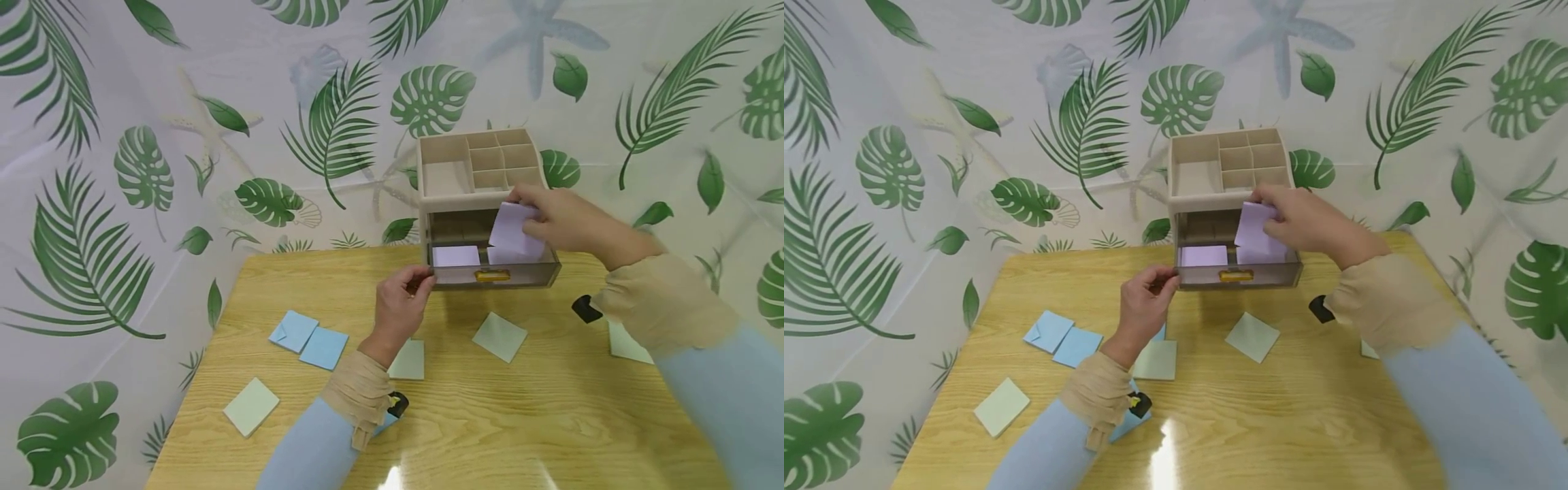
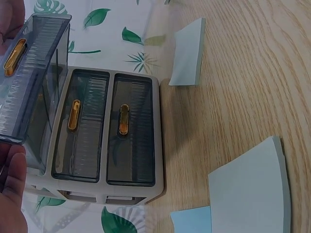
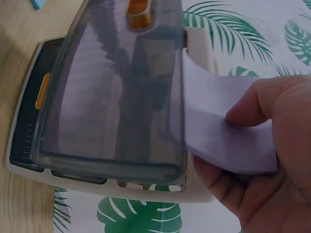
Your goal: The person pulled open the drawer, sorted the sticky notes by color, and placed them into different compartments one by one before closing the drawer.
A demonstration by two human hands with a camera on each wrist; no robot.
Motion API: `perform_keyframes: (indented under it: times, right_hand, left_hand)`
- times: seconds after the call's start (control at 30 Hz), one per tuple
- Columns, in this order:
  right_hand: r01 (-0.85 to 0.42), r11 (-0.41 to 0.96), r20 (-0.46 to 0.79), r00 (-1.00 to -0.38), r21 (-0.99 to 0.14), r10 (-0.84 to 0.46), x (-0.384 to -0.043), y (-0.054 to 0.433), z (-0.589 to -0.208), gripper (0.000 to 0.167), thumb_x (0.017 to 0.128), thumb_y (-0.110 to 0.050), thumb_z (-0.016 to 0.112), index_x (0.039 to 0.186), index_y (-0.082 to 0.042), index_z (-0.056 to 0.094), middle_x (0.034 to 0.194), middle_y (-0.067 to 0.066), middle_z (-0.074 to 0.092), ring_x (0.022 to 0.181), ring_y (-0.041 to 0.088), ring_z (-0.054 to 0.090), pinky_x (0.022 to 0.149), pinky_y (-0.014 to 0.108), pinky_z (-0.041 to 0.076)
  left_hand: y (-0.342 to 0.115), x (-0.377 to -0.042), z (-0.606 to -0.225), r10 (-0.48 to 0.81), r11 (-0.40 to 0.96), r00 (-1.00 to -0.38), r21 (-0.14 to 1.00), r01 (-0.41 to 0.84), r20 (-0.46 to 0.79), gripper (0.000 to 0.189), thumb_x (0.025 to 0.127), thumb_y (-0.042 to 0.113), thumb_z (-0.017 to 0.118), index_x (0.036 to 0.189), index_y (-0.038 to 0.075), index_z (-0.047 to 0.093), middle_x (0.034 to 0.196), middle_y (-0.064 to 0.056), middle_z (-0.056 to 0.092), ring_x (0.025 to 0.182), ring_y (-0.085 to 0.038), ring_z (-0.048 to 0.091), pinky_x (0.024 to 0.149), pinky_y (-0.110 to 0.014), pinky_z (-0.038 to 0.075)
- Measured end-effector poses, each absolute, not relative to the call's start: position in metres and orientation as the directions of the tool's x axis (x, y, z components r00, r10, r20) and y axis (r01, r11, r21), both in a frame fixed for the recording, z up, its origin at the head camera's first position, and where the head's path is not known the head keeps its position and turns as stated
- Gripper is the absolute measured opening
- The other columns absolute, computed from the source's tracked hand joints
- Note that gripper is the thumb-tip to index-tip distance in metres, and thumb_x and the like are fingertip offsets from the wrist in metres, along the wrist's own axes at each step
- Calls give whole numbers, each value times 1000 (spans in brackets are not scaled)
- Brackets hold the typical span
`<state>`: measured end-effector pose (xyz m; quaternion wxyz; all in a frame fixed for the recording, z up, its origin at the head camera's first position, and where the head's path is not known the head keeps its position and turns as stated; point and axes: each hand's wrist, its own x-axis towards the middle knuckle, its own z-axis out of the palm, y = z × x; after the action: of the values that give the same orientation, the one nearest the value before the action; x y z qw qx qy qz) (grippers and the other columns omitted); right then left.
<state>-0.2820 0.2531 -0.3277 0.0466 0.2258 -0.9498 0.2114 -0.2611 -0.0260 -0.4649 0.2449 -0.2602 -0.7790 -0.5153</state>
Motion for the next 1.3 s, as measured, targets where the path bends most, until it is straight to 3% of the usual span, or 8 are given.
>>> perform_keyframes:
  times: [0.2, 0.43, 0.67, 0.8, 0.93, 1.0, 1.13, 1.3]
  right_hand:
    - [-457, 831, 90, -887, -318, -453, -287, 248, -333, 27, 83, -2, 55, 110, -8, 57, 93, 7, 61, 70, 20, 52, 61, 36, 41]
    - [-456, 830, 11, -878, -321, -478, -287, 243, -330, 30, 83, -2, 56, 112, -7, 61, 94, 6, 62, 76, 21, 53, 67, 38, 43]
    - [-450, 833, -39, -873, -320, -487, -290, 238, -334, 29, 84, -2, 48, 108, -9, 62, 94, 6, 63, 77, 21, 54, 68, 37, 43]
    - [-453, 843, -60, -870, -290, -489, -290, 235, -336, 30, 90, -6, 44, 114, -5, 62, 104, 14, 65, 93, 29, 59, 80, 44, 46]
    - [-464, 859, -65, -871, -217, -487, -290, 231, -339, 35, 94, -9, 43, 121, 5, 61, 118, 24, 62, 112, 41, 56, 93, 53, 43]
    - [-486, 858, -41, -866, -164, -498, -290, 229, -342, 32, 94, -7, 45, 117, 7, 63, 115, 25, 63, 110, 42, 57, 93, 53, 43]
    - [-489, 869, 17, -872, -78, -489, -288, 227, -343, 30, 91, 0, 51, 115, -4, 69, 110, 22, 66, 102, 41, 60, 81, 58, 48]
    - [-436, 899, 6, -900, -47, -437, -286, 228, -344, 34, 92, 0, 53, 119, -14, 69, 113, 20, 66, 101, 41, 60, 71, 63, 48]
  left_hand:
    - [-23, -260, -464, 165, 338, -743, 670, 661, 649, 8, 93, 12, 66, 95, 5, 69, 88, -5, 70, 73, -12, 65, 62, -19, 51]
    - [-22, -261, -461, 164, 349, -724, 647, 678, 670, 8, 93, 13, 65, 94, 6, 69, 86, -4, 70, 73, -12, 65, 60, -19, 51]
    - [-22, -261, -460, 175, 336, -715, 641, 690, 677, 9, 94, 13, 64, 95, 6, 69, 87, -5, 69, 73, -12, 65, 60, -20, 51]
    - [-22, -261, -462, 173, 344, -721, 645, 683, 671, 9, 94, 14, 64, 94, 6, 69, 86, -4, 69, 74, -11, 65, 61, -19, 51]
    - [-22, -262, -464, 170, 348, -728, 651, 675, 665, 8, 94, 14, 65, 94, 6, 68, 86, -4, 69, 74, -11, 64, 61, -18, 51]
    - [-22, -262, -464, 171, 342, -726, 651, 678, 666, 9, 94, 14, 64, 95, 6, 68, 86, -4, 69, 74, -11, 65, 61, -19, 51]
    - [-22, -262, -464, 167, 334, -721, 650, 683, 672, 8, 93, 13, 65, 94, 6, 68, 86, -4, 69, 73, -11, 65, 61, -20, 51]
    - [-23, -261, -466, 166, 329, -724, 654, 681, 670, 7, 93, 12, 65, 95, 6, 69, 86, -4, 69, 72, -10, 64, 61, -20, 51]
